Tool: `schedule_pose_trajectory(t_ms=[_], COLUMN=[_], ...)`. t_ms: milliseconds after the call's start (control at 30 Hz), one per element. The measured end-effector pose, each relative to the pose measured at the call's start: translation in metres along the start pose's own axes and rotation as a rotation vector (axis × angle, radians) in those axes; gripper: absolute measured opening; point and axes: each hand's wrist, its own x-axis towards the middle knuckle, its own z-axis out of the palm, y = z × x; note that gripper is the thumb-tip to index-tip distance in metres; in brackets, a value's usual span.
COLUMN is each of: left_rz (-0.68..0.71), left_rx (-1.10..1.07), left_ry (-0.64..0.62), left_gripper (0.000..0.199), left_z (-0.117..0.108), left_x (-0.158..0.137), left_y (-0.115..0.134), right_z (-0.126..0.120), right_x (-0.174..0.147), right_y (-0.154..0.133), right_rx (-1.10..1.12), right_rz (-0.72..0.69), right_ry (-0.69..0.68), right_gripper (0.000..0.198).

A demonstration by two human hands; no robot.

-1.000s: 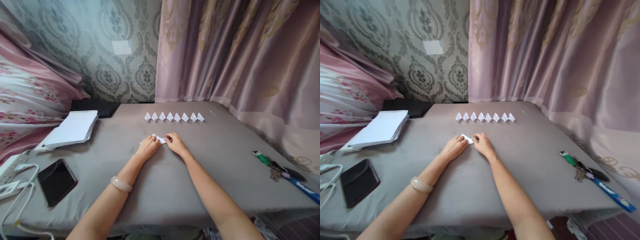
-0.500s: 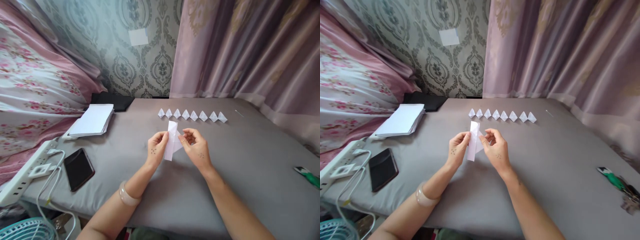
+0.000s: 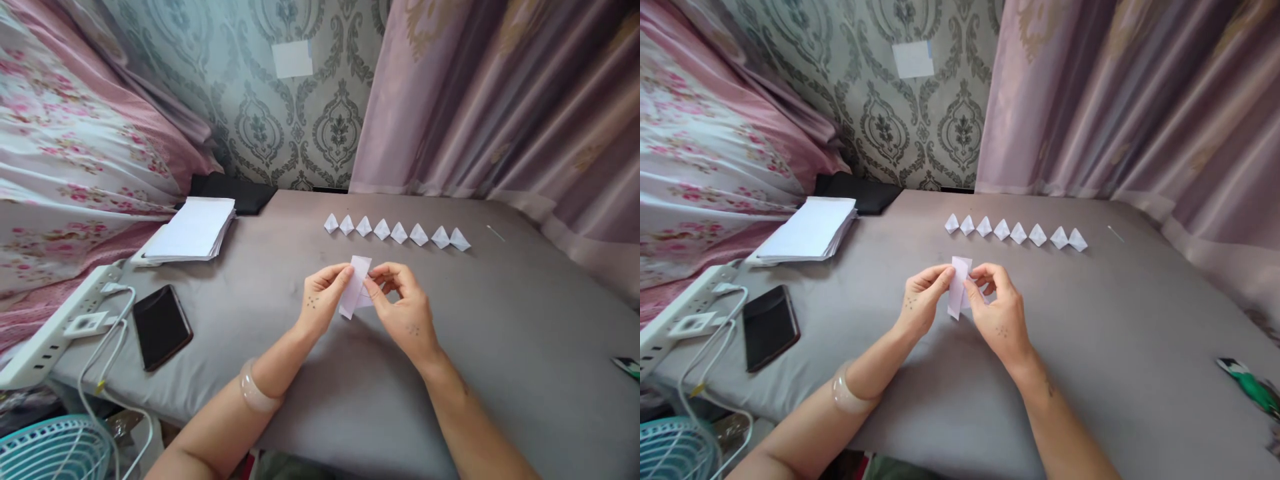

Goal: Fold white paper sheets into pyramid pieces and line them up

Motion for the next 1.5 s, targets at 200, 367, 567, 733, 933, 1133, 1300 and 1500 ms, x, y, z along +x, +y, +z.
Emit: schedule_pose_trajectory(t_ms=[200, 367, 567, 733, 933, 1133, 1300, 1500], left_rz=[0.025, 0.037, 0.017, 0.019, 0.025, 0.022, 0.041, 0.029], left_rx=[0.017, 0.007, -0.058, -0.075, -0.07, -0.039, -0.032, -0.013], left_ry=[0.024, -0.008, 0.004, -0.003, -0.014, 0.02, 0.004, -0.009], left_gripper=[0.022, 0.023, 0.025, 0.024, 0.025, 0.023, 0.024, 0.023], left_z=[0.004, 0.003, 0.003, 0.001, 0.0, 0.0, -0.001, -0.001], left_x=[-0.006, -0.006, -0.004, -0.003, -0.002, -0.001, 0.0, -0.001], left_y=[0.006, 0.008, 0.006, 0.005, 0.007, 0.01, 0.009, 0.009], right_z=[0.009, 0.014, 0.018, 0.02, 0.021, 0.021, 0.025, 0.026], right_x=[0.0, 0.001, 0.001, 0.0, 0.002, 0.004, 0.007, 0.014], right_y=[-0.006, -0.005, -0.005, -0.008, -0.013, -0.02, -0.024, -0.023], right_rx=[-0.089, -0.107, -0.116, -0.099, 0.002, 0.072, 0.04, -0.016], right_rz=[-0.255, -0.303, -0.31, -0.282, -0.119, 0.026, 0.034, 0.03], right_ry=[0.089, 0.076, 0.071, 0.076, 0.03, -0.003, 0.035, 0.061], right_gripper=[0.009, 0.02, 0.024, 0.023, 0.02, 0.019, 0.016, 0.015])
